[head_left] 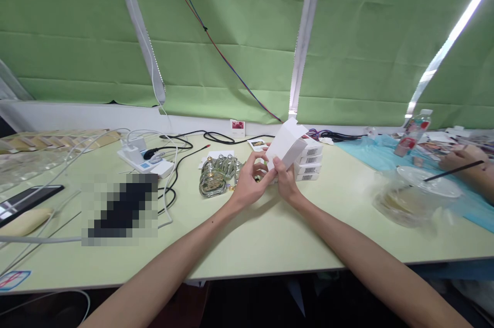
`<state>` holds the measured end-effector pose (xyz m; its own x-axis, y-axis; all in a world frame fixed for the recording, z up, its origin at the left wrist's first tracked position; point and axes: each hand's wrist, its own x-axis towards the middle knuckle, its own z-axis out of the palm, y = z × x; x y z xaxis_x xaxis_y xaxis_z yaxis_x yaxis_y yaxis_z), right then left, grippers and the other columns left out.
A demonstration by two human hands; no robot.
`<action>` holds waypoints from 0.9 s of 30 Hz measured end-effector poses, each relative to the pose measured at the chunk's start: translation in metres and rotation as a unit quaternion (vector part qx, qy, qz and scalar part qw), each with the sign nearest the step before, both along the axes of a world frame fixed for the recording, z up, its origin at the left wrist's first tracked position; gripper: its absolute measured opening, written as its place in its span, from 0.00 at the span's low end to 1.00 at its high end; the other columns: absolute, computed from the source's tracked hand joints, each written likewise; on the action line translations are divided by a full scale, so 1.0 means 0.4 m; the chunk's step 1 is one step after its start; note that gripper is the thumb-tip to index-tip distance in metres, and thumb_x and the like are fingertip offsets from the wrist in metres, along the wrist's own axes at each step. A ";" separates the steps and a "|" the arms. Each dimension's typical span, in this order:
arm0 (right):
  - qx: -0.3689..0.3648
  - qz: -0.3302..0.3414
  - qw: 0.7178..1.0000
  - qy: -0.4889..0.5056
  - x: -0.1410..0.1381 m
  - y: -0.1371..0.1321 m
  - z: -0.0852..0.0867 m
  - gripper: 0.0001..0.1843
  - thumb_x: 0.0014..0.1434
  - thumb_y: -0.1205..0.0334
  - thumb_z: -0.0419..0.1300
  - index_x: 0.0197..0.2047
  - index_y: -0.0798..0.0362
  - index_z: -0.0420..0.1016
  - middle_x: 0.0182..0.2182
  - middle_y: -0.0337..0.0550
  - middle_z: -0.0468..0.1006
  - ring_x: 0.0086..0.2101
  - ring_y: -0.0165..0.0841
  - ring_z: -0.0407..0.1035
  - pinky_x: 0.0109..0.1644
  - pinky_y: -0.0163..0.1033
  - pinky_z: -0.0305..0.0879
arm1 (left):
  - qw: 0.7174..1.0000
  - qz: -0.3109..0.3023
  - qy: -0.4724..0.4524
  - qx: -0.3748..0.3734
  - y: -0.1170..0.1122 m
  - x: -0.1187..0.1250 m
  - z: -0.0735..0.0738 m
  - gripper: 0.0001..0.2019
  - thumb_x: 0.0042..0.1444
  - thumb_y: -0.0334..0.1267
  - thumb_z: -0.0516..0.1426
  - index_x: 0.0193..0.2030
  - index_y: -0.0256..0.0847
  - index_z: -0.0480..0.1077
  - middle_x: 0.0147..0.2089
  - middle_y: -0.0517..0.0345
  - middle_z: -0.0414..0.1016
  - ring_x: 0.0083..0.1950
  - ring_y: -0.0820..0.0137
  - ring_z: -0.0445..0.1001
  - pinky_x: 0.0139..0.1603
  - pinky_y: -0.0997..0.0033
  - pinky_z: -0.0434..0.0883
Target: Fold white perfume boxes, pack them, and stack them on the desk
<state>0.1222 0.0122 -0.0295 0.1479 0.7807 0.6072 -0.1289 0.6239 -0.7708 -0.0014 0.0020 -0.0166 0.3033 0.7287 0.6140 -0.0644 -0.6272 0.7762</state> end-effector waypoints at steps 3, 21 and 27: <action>-0.003 -0.005 1.000 0.011 -0.002 -0.005 0.005 0.25 0.59 0.42 0.60 0.51 0.51 0.74 0.50 0.49 0.79 0.49 0.42 0.75 0.57 0.50 0.70 | 1.000 0.000 -0.002 0.004 -0.001 0.000 0.000 0.16 0.60 0.47 0.61 0.45 0.44 0.60 0.54 0.53 0.70 0.33 0.78 0.72 0.31 0.77 0.71; 0.026 -0.005 0.999 0.035 -0.006 -0.014 0.020 0.23 0.58 0.44 0.60 0.49 0.52 0.76 0.45 0.49 0.82 0.46 0.42 0.76 0.53 0.48 0.72 | 1.000 0.013 0.007 0.023 -0.004 -0.001 0.008 0.16 0.57 0.45 0.64 0.44 0.44 0.63 0.58 0.53 0.68 0.34 0.78 0.72 0.34 0.76 0.71; 0.028 -0.017 0.999 0.043 -0.007 -0.019 0.025 0.25 0.57 0.43 0.61 0.49 0.53 0.76 0.45 0.49 0.82 0.45 0.43 0.76 0.52 0.48 0.72 | 0.999 0.020 0.021 0.039 -0.004 -0.004 0.009 0.14 0.58 0.42 0.63 0.45 0.44 0.63 0.57 0.52 0.68 0.35 0.77 0.72 0.35 0.75 0.71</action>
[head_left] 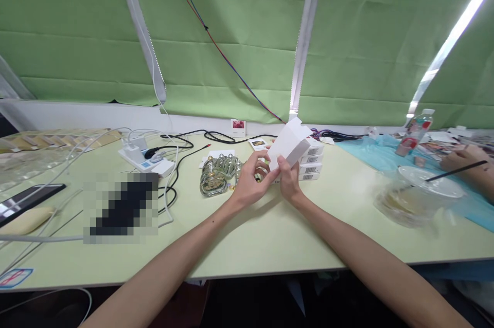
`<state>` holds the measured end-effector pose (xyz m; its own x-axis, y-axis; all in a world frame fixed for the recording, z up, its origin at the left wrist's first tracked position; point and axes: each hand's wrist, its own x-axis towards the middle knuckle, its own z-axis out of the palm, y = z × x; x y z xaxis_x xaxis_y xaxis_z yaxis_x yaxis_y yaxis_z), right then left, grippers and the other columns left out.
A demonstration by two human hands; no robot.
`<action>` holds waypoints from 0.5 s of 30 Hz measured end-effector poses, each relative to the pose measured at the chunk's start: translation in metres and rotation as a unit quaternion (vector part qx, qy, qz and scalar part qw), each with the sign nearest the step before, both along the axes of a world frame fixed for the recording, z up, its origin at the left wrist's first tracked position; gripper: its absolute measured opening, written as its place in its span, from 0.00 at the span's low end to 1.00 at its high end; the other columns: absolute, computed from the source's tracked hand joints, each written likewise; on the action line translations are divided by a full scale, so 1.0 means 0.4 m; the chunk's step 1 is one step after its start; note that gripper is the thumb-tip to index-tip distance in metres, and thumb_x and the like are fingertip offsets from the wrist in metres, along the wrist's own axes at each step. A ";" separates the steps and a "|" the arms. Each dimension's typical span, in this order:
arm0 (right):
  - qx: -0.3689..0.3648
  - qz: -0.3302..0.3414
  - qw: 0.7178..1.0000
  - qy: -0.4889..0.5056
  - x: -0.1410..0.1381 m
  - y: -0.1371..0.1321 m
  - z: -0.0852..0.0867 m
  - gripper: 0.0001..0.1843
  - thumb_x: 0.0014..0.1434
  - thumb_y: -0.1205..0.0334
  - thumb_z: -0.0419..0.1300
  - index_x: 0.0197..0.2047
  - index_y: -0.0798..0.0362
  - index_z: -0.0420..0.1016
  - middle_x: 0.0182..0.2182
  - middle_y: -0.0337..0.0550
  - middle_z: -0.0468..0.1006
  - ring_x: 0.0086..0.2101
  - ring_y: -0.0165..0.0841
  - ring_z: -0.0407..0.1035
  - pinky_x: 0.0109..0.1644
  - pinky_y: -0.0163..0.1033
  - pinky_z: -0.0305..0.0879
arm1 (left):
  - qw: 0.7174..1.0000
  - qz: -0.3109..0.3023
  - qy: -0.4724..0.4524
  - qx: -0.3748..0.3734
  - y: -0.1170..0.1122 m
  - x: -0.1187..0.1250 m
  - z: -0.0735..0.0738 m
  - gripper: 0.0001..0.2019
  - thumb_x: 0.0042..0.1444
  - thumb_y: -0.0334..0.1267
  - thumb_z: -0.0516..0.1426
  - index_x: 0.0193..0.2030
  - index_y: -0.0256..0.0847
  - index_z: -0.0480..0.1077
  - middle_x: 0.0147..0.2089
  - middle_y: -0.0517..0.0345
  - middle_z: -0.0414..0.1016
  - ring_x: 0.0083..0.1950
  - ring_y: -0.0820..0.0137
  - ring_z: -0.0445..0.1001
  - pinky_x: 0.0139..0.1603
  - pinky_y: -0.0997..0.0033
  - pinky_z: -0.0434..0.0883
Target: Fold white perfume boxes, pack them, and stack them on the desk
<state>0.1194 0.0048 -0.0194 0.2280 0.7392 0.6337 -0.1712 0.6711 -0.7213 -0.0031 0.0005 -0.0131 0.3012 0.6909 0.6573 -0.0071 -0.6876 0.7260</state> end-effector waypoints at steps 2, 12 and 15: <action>-0.005 -0.008 1.000 0.010 0.001 0.000 0.000 0.26 0.57 0.43 0.61 0.50 0.53 0.75 0.43 0.49 0.82 0.45 0.43 0.76 0.51 0.48 0.73 | 1.000 0.003 0.006 0.004 0.001 -0.001 -0.001 0.12 0.60 0.42 0.61 0.45 0.44 0.63 0.57 0.51 0.68 0.36 0.77 0.72 0.36 0.75 0.71; -0.020 -0.004 0.998 0.060 -0.001 0.000 0.002 0.27 0.55 0.45 0.63 0.51 0.53 0.73 0.42 0.47 0.80 0.42 0.41 0.75 0.48 0.45 0.72 | 1.000 0.012 0.027 0.004 -0.002 -0.005 0.004 0.12 0.60 0.44 0.61 0.44 0.43 0.63 0.56 0.51 0.68 0.37 0.77 0.71 0.36 0.76 0.72; -0.013 0.004 0.997 0.075 0.000 0.004 0.000 0.25 0.55 0.45 0.63 0.50 0.53 0.74 0.42 0.47 0.80 0.42 0.41 0.75 0.49 0.46 0.71 | 0.999 0.013 0.034 0.007 0.001 -0.007 0.002 0.12 0.60 0.43 0.60 0.45 0.43 0.63 0.56 0.51 0.68 0.38 0.76 0.72 0.37 0.76 0.72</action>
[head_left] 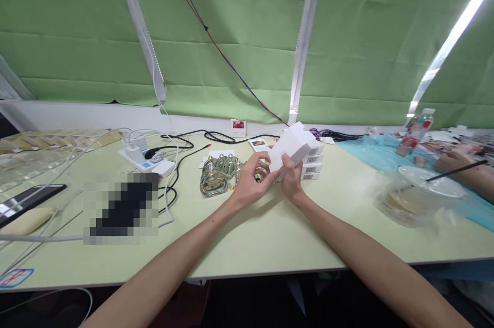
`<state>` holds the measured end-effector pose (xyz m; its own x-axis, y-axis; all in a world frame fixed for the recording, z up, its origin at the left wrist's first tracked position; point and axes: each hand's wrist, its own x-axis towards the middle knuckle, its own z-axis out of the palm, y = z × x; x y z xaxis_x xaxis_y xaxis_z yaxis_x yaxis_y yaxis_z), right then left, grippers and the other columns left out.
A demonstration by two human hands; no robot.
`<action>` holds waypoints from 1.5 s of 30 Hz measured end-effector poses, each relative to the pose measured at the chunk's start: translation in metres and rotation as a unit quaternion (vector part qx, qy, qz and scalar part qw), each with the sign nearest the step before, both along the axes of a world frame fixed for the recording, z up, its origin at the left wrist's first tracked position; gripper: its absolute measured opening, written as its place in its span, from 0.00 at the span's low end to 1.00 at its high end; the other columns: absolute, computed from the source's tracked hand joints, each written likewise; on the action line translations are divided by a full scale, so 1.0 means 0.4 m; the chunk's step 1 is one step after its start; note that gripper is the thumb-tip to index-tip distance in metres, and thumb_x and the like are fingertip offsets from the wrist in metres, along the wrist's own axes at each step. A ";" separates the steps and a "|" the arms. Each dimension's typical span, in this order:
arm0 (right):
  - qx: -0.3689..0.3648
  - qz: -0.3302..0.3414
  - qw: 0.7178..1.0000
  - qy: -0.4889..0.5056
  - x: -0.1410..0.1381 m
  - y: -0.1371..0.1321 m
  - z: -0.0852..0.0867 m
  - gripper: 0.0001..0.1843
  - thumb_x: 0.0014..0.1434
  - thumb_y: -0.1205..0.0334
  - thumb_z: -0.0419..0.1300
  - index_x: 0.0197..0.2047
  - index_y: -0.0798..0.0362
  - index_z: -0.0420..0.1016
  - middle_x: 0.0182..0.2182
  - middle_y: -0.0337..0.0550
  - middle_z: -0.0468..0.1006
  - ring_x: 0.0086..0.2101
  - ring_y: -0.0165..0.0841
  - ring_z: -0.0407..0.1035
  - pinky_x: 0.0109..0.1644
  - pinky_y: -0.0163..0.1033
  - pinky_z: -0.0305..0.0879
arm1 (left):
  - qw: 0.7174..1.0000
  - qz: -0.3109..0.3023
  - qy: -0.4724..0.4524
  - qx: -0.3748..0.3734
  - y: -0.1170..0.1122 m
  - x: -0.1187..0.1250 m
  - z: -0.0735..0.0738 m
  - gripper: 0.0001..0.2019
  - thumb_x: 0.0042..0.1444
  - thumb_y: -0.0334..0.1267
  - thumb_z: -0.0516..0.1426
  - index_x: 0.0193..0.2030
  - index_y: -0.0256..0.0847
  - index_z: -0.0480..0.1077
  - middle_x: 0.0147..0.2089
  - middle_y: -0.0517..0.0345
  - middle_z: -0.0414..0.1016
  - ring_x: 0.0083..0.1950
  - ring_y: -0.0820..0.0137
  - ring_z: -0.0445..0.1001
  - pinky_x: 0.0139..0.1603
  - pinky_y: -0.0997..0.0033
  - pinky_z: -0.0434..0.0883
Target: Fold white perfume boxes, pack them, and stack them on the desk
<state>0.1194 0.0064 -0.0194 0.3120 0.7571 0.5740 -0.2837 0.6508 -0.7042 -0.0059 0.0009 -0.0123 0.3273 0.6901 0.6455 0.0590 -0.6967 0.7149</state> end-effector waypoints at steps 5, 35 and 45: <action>0.013 -0.013 1.000 0.000 0.001 0.007 -0.006 0.21 0.56 0.46 0.63 0.45 0.53 0.75 0.41 0.47 0.81 0.41 0.40 0.75 0.50 0.46 0.70 | 1.000 -0.001 0.005 0.001 0.001 0.000 0.000 0.11 0.59 0.42 0.60 0.44 0.43 0.63 0.55 0.52 0.68 0.38 0.75 0.72 0.36 0.76 0.72; 0.000 -0.071 0.997 -0.030 -0.001 0.009 -0.015 0.20 0.56 0.46 0.64 0.42 0.53 0.74 0.36 0.43 0.79 0.37 0.37 0.74 0.41 0.42 0.71 | 1.000 0.008 0.006 -0.026 0.003 0.001 -0.006 0.12 0.65 0.49 0.55 0.44 0.43 0.64 0.58 0.51 0.67 0.40 0.74 0.72 0.37 0.74 0.74; -0.008 -0.085 0.995 -0.052 -0.002 0.011 -0.015 0.21 0.55 0.44 0.64 0.41 0.52 0.73 0.34 0.43 0.78 0.36 0.37 0.73 0.42 0.43 0.71 | 0.997 0.074 0.009 0.032 0.009 0.000 -0.011 0.13 0.68 0.49 0.51 0.45 0.43 0.69 0.51 0.51 0.69 0.43 0.70 0.72 0.35 0.73 0.73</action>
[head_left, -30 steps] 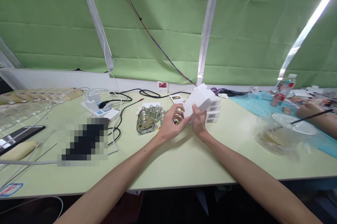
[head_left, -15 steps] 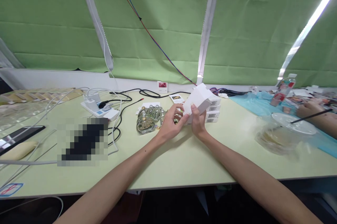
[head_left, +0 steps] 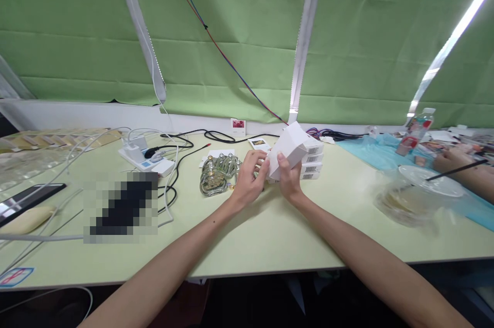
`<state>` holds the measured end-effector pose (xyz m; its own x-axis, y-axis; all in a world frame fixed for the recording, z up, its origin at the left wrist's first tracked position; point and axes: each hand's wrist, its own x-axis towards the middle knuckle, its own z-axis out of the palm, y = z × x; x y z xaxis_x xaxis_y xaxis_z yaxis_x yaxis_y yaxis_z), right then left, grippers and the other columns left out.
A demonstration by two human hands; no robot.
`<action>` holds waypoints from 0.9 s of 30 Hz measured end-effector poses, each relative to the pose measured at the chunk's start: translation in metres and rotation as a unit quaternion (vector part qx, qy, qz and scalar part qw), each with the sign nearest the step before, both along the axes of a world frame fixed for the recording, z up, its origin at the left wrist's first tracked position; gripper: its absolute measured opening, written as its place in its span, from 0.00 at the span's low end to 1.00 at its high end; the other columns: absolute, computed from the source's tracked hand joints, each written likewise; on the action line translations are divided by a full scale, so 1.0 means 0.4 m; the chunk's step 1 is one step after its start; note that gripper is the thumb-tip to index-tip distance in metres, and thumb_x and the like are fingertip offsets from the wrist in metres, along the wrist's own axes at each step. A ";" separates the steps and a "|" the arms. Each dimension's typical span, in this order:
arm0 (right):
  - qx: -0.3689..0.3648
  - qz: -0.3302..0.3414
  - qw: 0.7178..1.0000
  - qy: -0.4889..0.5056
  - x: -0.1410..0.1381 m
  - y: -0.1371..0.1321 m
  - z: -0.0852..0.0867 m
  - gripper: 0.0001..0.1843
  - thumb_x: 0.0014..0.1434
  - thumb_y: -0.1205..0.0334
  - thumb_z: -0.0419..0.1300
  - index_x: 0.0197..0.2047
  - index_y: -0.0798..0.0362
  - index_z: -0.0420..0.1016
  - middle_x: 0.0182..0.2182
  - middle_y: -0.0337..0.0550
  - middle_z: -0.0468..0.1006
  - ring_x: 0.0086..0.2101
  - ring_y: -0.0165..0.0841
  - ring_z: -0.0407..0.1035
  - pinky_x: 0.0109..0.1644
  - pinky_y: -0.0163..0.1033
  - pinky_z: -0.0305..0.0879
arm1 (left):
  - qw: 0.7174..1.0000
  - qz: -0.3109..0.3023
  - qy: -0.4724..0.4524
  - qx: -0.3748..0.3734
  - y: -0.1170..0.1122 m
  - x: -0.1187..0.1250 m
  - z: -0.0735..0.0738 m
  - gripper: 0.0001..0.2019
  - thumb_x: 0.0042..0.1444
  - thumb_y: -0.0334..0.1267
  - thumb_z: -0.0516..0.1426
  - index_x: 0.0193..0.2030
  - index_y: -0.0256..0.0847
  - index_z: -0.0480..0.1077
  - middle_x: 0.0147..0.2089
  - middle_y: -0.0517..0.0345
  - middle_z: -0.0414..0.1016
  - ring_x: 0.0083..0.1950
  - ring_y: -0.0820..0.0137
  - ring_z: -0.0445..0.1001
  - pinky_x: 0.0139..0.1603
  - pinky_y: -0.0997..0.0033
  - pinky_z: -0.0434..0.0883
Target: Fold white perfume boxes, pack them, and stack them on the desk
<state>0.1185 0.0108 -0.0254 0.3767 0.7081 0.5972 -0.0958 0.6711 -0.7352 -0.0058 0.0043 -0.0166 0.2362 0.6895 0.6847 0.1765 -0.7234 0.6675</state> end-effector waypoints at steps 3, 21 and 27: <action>0.007 -0.006 1.000 -0.007 0.000 -0.001 0.000 0.20 0.56 0.44 0.64 0.42 0.52 0.72 0.35 0.42 0.78 0.37 0.37 0.73 0.43 0.43 0.70 | 1.000 0.004 0.004 0.003 -0.004 0.001 0.004 0.12 0.68 0.48 0.52 0.46 0.43 0.68 0.51 0.51 0.69 0.42 0.70 0.72 0.36 0.72 0.73; 0.012 0.022 0.999 -0.038 -0.002 -0.010 0.004 0.20 0.57 0.46 0.64 0.45 0.48 0.66 0.38 0.39 0.76 0.36 0.33 0.71 0.43 0.41 0.71 | 1.000 -0.017 0.008 -0.016 -0.007 0.001 0.001 0.13 0.68 0.49 0.52 0.51 0.43 0.65 0.54 0.50 0.68 0.42 0.70 0.73 0.40 0.69 0.73; 0.008 0.037 0.998 -0.041 -0.002 -0.008 -0.001 0.20 0.57 0.46 0.65 0.45 0.48 0.67 0.38 0.39 0.75 0.36 0.33 0.71 0.43 0.42 0.71 | 1.000 -0.018 0.006 -0.017 -0.006 0.001 0.000 0.13 0.68 0.49 0.51 0.51 0.44 0.65 0.54 0.51 0.68 0.43 0.70 0.73 0.40 0.70 0.73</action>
